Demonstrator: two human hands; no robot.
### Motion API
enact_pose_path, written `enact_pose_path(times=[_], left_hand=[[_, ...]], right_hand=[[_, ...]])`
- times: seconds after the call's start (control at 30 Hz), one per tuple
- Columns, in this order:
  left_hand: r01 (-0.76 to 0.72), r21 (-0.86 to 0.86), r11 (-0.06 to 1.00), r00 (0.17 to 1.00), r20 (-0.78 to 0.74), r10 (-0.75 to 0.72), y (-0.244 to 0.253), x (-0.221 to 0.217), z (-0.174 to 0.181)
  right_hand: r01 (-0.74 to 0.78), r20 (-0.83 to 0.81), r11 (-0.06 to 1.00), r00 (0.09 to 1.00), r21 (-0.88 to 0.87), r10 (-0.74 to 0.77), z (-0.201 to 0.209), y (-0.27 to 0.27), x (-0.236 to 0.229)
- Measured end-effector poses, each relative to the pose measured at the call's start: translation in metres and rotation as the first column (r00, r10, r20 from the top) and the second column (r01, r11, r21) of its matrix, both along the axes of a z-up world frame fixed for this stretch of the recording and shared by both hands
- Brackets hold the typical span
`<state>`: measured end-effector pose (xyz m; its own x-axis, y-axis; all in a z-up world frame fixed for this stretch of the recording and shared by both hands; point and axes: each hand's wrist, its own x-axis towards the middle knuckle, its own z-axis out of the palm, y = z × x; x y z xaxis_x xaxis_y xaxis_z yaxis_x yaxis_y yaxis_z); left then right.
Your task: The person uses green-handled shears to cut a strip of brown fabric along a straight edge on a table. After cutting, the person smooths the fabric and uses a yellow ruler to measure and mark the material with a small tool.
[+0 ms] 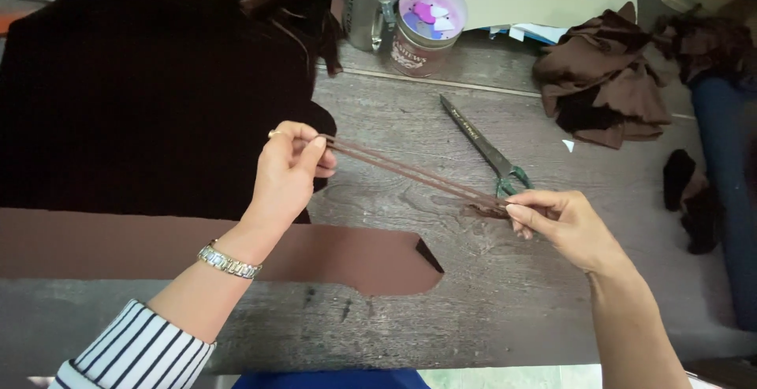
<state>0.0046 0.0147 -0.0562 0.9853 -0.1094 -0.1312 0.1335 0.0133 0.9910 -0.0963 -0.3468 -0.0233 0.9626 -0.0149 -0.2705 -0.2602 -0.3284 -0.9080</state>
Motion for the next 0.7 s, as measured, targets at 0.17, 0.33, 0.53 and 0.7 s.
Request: enact_pose_path(times=[0.17, 0.33, 0.53, 0.7], left_hand=[[0.233, 0.109, 0.967, 0.969, 0.063, -0.240, -0.011, -0.011, -0.010], [0.692, 0.384, 0.611, 0.721, -0.321, -0.614, -0.010, -0.015, 0.036], [0.562, 0.491, 0.665, 0.823, -0.257, -0.506, 0.014, 0.006, 0.009], [0.543, 0.483, 0.687, 0.836, -0.388, -0.388, 0.018, 0.015, 0.028]], right_hand=[[-0.123, -0.187, 0.985, 0.977, -0.118, 0.099, 0.024, -0.008, 0.002], [-0.410, -0.426, 0.896, 0.851, -0.172, 0.308, 0.070, -0.044, 0.017], [-0.334, -0.507, 0.834, 0.859, -0.440, 0.076, 0.067, -0.258, 0.064], [-0.135, -0.150, 0.833, 0.987, -0.537, 0.063, 0.044, -0.432, 0.099]])
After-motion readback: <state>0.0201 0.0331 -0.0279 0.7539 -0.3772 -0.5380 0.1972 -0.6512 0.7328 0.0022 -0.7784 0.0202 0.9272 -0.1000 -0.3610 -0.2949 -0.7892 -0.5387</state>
